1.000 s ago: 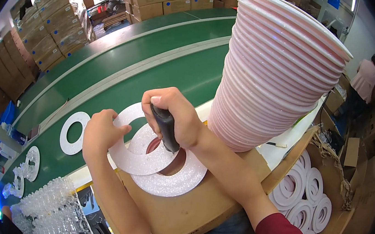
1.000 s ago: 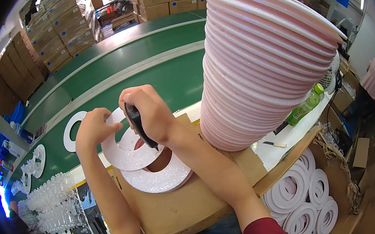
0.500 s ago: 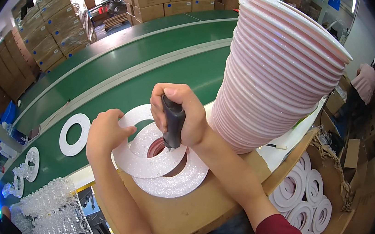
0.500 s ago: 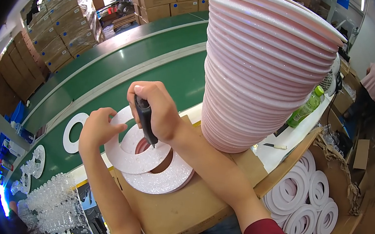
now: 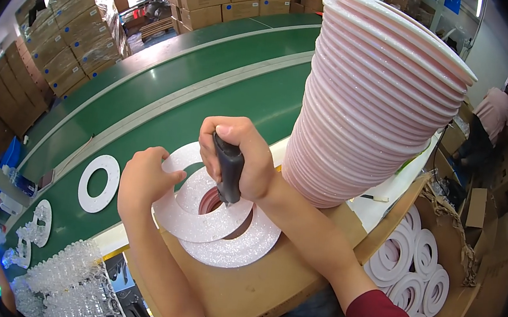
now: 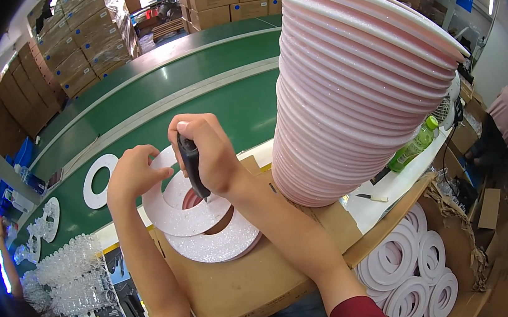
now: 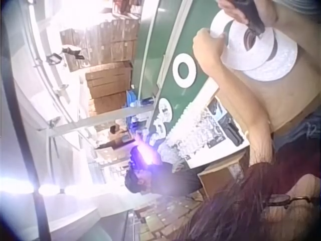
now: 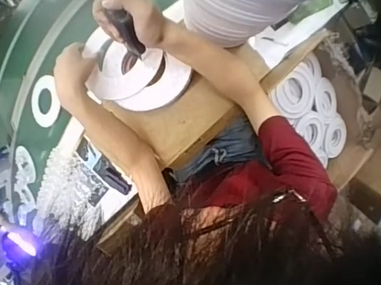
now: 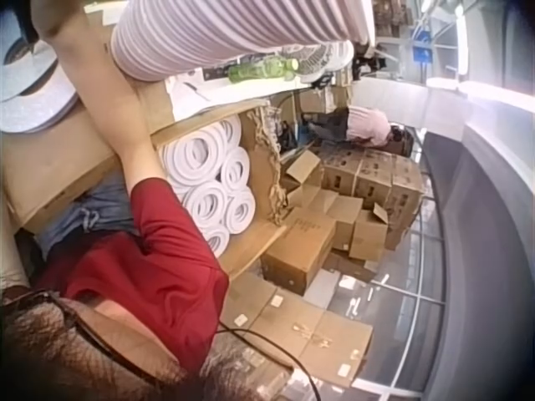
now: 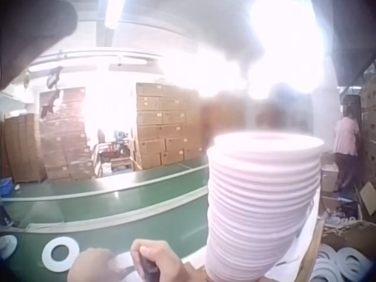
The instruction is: The recorder uses a handheld applicator tool to apply a substance to white plastic rings at a factory workstation.
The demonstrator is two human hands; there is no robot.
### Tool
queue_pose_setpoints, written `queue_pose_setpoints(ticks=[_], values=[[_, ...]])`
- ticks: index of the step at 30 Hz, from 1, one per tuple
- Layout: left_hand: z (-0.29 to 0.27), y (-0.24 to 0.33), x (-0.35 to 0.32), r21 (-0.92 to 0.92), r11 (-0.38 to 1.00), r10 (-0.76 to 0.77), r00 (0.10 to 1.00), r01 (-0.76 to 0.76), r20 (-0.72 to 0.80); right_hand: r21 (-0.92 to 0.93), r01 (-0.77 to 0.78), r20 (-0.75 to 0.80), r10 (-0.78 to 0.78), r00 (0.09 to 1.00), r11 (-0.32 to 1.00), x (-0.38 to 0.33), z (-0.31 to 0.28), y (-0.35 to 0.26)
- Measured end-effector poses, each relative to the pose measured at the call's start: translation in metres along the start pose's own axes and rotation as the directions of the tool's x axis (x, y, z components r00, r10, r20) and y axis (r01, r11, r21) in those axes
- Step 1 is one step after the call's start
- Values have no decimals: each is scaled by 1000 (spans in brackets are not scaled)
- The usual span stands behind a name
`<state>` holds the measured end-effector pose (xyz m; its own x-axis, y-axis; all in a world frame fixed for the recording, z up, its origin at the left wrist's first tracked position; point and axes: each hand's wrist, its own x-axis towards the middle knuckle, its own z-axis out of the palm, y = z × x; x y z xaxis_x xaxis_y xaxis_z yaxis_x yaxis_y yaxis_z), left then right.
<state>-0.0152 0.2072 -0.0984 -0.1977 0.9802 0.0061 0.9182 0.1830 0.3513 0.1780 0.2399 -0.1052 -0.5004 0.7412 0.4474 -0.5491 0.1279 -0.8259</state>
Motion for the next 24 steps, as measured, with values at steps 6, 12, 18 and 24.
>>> queue_pose_setpoints(ticks=[6,12,18,24], values=[[-1,1,-1,4,1000,-6,1000,6,-3,-37,-4,-25,3,1000,999,-1,3,-3],[-1,2,0,0,1000,-17,1000,17,6,-97,6,-18,-8,1000,995,0,0,-3],[0,-1,2,-9,1000,-23,1000,23,14,-74,-2,-3,2,1000,997,3,-2,-8],[-1,-4,0,2,1000,1,1000,-1,-14,35,61,-91,-57,994,998,4,-19,-12]])
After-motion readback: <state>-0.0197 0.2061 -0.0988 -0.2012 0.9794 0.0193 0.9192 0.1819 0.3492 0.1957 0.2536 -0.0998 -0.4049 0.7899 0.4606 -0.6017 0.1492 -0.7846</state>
